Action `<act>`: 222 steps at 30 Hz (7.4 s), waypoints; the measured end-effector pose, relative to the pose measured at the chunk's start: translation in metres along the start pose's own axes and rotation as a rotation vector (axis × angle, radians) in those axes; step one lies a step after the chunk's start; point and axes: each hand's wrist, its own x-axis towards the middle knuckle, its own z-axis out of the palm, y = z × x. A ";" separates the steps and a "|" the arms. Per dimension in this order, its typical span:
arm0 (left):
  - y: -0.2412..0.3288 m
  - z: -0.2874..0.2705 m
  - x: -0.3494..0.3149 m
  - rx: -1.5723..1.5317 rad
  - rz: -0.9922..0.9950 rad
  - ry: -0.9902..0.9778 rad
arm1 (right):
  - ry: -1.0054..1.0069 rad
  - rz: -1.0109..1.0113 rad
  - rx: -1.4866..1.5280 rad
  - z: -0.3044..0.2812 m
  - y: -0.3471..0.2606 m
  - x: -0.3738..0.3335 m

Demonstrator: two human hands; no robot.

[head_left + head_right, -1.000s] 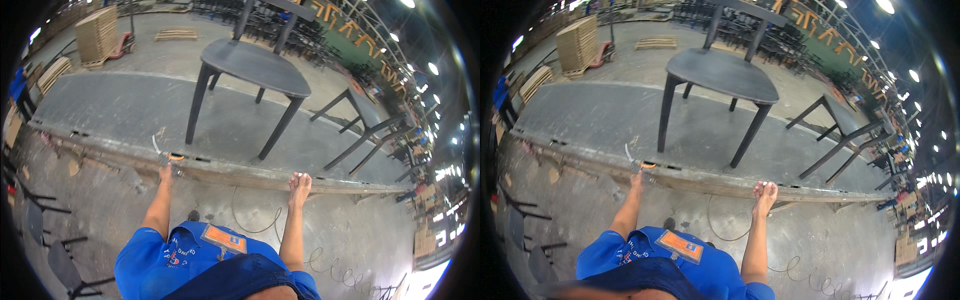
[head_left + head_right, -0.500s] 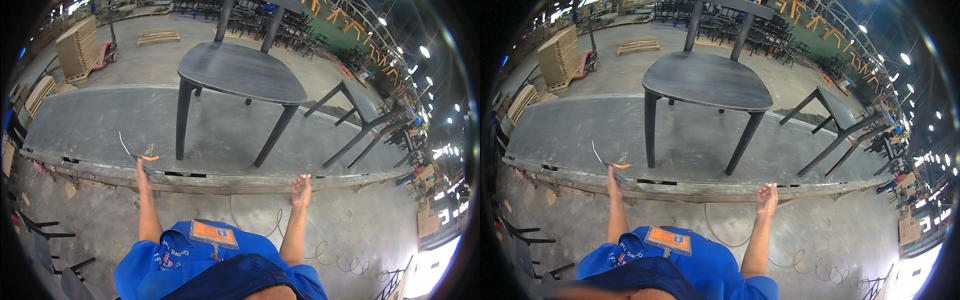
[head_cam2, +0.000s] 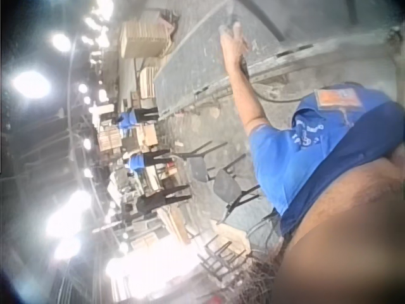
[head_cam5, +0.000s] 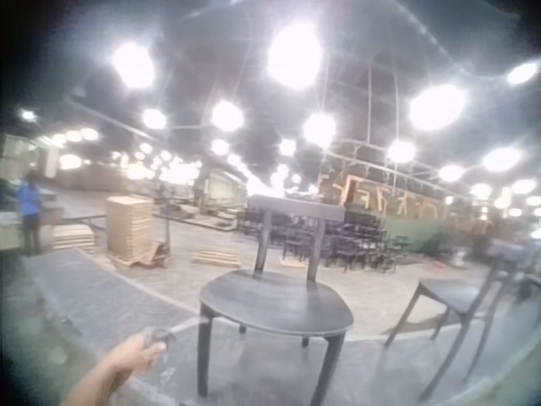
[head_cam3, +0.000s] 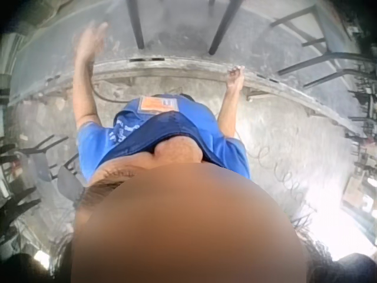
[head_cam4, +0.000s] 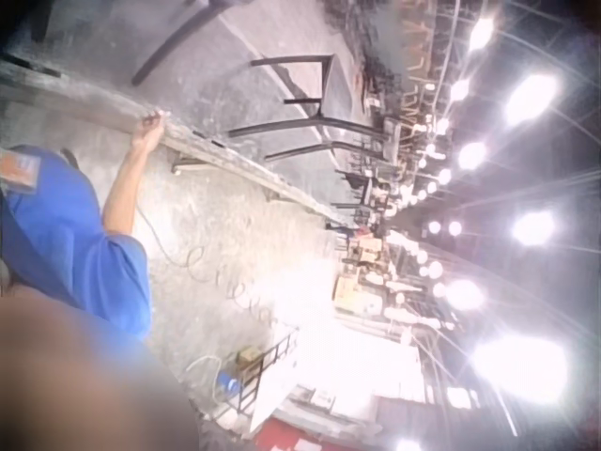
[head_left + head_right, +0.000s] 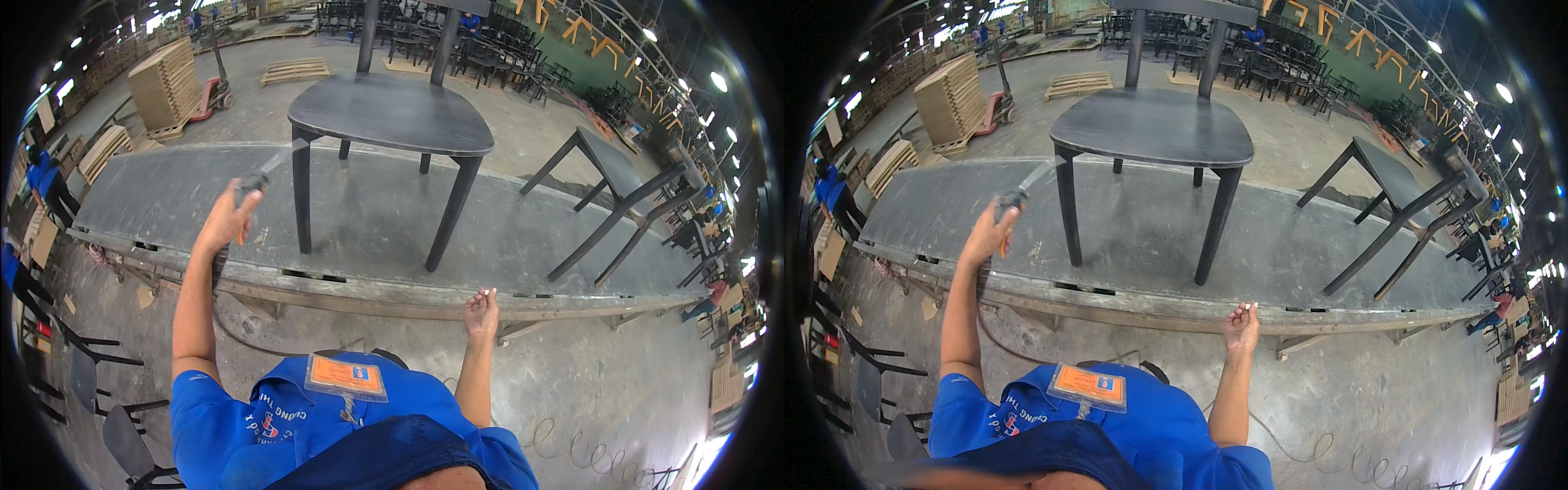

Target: The person wipes the surfaces of black chairs with a white cloth in a factory setting. They lift and rotate each chair to clean the seat, backrest, and legs, then place the chair back down and move to the next one.

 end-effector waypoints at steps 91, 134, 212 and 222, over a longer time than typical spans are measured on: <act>-0.323 0.237 -0.057 -0.610 -1.057 0.874 | 0.003 0.244 -0.554 -0.055 0.063 -0.094; -0.023 0.258 0.000 -0.707 -0.555 -0.547 | -1.350 -0.362 -1.253 0.144 0.084 0.064; 0.286 0.237 0.612 0.207 1.457 0.479 | -0.244 -0.792 -1.375 0.131 0.105 0.181; 0.177 0.070 0.639 0.622 1.186 0.769 | -0.286 -0.814 -1.417 0.121 0.107 0.180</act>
